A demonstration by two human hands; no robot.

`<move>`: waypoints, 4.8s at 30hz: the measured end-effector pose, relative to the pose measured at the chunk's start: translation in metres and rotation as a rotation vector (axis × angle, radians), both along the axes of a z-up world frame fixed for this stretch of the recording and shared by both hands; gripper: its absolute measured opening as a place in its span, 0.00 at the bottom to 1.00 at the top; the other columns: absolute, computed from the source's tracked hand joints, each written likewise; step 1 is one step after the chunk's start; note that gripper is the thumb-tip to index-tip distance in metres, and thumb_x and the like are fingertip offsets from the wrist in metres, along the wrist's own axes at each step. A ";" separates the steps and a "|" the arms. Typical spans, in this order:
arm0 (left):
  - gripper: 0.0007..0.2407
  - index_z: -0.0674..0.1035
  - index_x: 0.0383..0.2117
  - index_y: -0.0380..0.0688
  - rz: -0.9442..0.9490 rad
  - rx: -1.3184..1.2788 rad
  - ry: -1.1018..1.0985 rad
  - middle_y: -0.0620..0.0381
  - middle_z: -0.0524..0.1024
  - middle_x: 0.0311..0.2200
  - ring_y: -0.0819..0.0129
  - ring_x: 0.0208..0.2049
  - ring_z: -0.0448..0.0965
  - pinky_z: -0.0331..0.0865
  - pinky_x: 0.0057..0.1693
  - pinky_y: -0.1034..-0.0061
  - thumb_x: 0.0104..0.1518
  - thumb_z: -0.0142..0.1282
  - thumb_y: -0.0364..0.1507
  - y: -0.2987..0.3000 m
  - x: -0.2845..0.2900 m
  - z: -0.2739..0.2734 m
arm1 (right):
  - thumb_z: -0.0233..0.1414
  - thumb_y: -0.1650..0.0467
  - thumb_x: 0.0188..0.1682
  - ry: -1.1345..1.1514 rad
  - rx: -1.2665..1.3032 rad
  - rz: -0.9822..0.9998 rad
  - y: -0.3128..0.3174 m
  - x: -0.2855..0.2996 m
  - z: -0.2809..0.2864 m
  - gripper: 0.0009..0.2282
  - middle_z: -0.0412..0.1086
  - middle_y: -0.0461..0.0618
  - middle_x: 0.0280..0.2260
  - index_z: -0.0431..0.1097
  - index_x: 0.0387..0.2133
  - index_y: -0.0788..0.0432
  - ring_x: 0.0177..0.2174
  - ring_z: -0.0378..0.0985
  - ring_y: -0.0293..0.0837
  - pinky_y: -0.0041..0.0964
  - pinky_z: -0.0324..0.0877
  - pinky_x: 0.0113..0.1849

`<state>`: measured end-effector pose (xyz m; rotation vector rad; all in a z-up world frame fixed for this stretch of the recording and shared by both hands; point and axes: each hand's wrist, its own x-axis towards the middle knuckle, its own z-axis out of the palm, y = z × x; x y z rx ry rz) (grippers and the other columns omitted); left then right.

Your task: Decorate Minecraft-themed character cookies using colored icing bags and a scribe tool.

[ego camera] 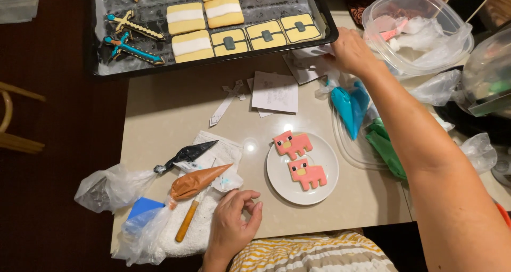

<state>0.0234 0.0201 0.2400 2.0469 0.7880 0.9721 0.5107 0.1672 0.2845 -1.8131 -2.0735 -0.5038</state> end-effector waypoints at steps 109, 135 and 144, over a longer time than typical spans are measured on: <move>0.07 0.80 0.33 0.35 -0.495 -0.729 -0.381 0.58 0.82 0.29 0.81 0.32 0.79 0.74 0.42 0.83 0.62 0.60 0.28 -0.022 0.097 0.026 | 0.58 0.63 0.48 1.925 0.489 0.553 -0.261 -0.234 0.029 0.14 0.69 0.45 0.37 0.61 0.41 0.50 0.49 0.75 0.46 0.47 0.64 0.59; 0.09 0.78 0.38 0.41 -0.008 0.229 -0.116 0.53 0.79 0.31 0.58 0.33 0.79 0.71 0.42 0.67 0.52 0.62 0.21 -0.015 0.002 0.013 | 0.58 0.77 0.54 1.078 0.228 -0.095 -0.091 -0.030 -0.018 0.06 0.78 0.48 0.34 0.77 0.42 0.69 0.32 0.77 0.33 0.27 0.73 0.36; 0.10 0.77 0.39 0.41 -0.005 0.262 -0.031 0.53 0.77 0.29 0.56 0.30 0.78 0.71 0.40 0.65 0.51 0.62 0.21 -0.011 -0.005 0.001 | 0.60 0.76 0.52 1.170 0.234 -0.131 -0.112 -0.044 -0.016 0.08 0.78 0.47 0.36 0.78 0.43 0.67 0.34 0.76 0.32 0.25 0.71 0.38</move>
